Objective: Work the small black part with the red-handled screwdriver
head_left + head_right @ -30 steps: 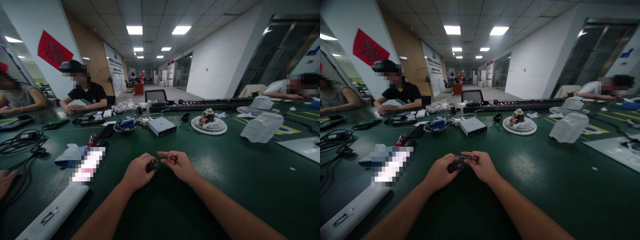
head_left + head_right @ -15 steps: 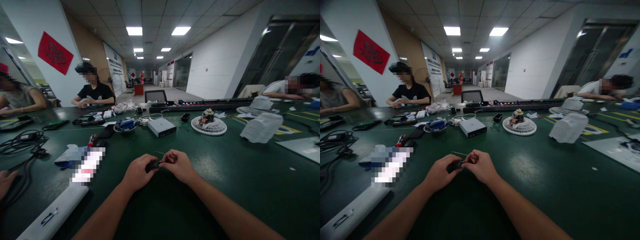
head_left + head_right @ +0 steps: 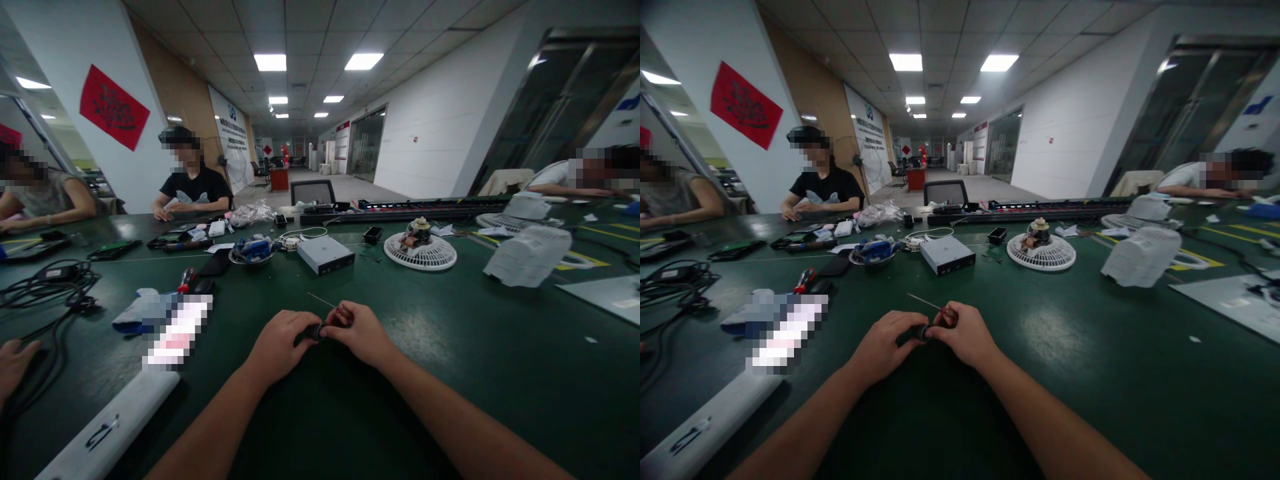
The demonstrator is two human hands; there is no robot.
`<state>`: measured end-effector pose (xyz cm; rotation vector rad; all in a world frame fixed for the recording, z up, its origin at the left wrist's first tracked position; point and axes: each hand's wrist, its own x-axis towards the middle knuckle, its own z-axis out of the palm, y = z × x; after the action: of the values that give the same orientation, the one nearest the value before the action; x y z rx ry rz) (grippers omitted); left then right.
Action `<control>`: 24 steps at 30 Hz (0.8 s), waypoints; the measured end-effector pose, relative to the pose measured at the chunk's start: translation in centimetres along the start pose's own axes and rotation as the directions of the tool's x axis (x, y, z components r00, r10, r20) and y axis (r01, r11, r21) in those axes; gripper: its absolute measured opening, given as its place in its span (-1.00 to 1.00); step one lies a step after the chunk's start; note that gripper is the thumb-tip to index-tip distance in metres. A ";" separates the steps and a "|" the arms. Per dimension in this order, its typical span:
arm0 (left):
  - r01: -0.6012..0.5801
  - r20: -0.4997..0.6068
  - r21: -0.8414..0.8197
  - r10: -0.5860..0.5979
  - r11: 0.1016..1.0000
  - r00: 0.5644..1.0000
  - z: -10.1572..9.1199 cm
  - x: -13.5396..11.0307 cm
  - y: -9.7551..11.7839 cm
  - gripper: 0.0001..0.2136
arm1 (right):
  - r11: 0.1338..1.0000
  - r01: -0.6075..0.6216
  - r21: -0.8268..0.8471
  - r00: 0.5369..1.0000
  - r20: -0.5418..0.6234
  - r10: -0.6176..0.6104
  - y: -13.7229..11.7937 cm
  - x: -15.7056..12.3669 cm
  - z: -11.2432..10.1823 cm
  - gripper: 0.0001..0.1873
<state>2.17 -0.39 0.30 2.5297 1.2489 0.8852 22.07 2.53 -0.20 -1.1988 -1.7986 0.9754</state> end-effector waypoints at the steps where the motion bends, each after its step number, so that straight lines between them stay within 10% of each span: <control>1: -0.005 0.006 -0.004 0.005 1.000 1.000 -0.1 0.0 0.1 -0.69 | 0.999 -0.015 0.047 1.000 0.015 0.014 0.1 0.1 0.0 -0.75; 24: -0.029 0.030 -0.001 0.029 1.000 0.999 0.0 0.1 0.6 -0.74 | 0.959 0.064 -0.277 0.998 0.035 -0.057 -0.7 -0.4 -0.4 -0.67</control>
<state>2.63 -0.67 0.62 2.5574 1.2054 0.8504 22.27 2.01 0.47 -1.2950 -2.0318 0.7228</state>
